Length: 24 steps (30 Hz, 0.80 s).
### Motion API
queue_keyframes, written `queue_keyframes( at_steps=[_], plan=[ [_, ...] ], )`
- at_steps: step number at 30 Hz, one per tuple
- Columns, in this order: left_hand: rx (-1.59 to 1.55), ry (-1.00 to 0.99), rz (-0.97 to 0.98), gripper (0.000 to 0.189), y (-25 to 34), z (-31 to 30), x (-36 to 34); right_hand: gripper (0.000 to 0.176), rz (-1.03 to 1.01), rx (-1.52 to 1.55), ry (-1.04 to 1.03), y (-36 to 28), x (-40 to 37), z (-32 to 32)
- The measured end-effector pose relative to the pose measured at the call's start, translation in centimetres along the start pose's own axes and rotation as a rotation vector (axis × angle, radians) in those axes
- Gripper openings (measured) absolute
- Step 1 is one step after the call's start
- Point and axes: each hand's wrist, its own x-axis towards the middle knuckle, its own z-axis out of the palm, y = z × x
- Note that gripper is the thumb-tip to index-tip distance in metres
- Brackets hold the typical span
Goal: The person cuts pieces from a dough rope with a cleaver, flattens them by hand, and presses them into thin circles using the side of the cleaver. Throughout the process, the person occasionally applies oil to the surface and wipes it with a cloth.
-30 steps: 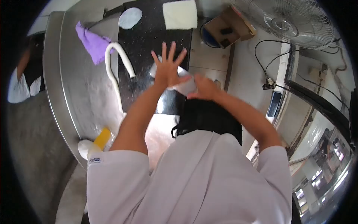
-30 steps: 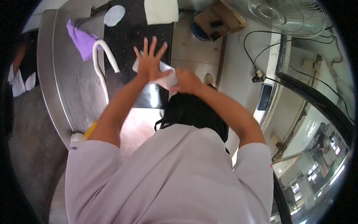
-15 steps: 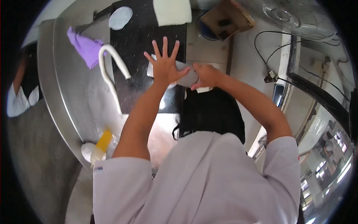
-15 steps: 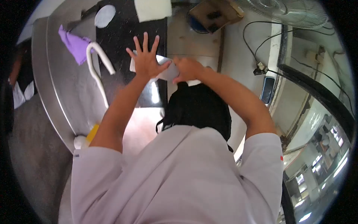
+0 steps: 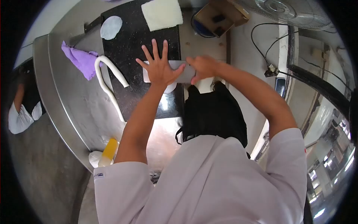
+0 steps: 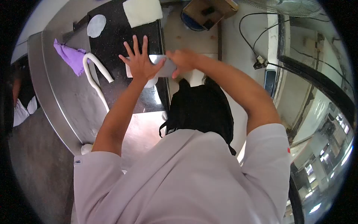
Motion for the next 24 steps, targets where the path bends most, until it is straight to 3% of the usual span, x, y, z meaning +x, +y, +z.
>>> queue_keyframes(
  at_steps=[1, 2, 5, 6, 8, 10, 13, 15, 17, 19, 21, 24],
  plan=[
    [0.021, -0.008, -0.029, 0.113, 0.0, -0.3, 0.1, 0.084, -0.034, 0.011, 0.027, 0.4, 0.2, 0.0],
    [0.009, 0.051, -0.043, 0.113, 0.1, -0.5, 0.9, 0.086, -0.215, -0.034, 0.246, 2.4, 0.9, 0.7],
    [0.026, 0.087, -0.168, 0.115, -0.3, -1.2, 2.9, 0.087, -0.12, -0.186, 0.059, 1.3, 3.5, -5.4],
    [0.026, 0.071, -0.163, 0.117, -0.8, -1.0, 3.3, 0.087, -0.113, -0.185, 0.069, 0.1, 3.2, -5.9],
    [0.036, 0.048, -0.088, 0.117, -1.1, -1.2, 2.9, 0.088, -0.019, -0.116, -0.108, -1.6, 2.4, -6.6],
    [0.03, -0.003, 0.024, 0.118, -0.9, -0.6, 0.4, 0.093, 0.011, -0.032, -0.093, -1.4, 0.5, -2.8],
    [0.014, 0.024, 0.013, 0.118, -0.1, -0.1, 0.7, 0.099, 0.058, 0.014, -0.043, 0.3, 0.6, -1.6],
    [0.038, 0.092, -0.059, 0.117, -0.1, -0.2, 1.9, 0.098, -0.14, -0.043, 0.11, 1.9, 1.8, -2.7],
    [0.065, 0.136, -0.113, 0.116, -0.8, 0.1, 3.0, 0.098, -0.194, -0.064, 0.157, 1.6, 3.3, -4.5],
    [0.018, 0.113, -0.093, 0.117, -1.8, -0.4, 3.7, 0.088, -0.134, -0.208, 0.125, 0.5, 3.9, -5.7],
    [0.041, 0.052, 0.0, 0.118, -2.3, -0.3, 2.4, 0.087, -0.099, -0.143, 0.096, -0.4, 2.3, -4.2],
    [0.055, -0.019, 0.005, 0.12, 0.5, 0.0, 0.6, 0.1, -0.125, -0.027, -0.004, 1.7, 1.4, -0.2]
  ],
)
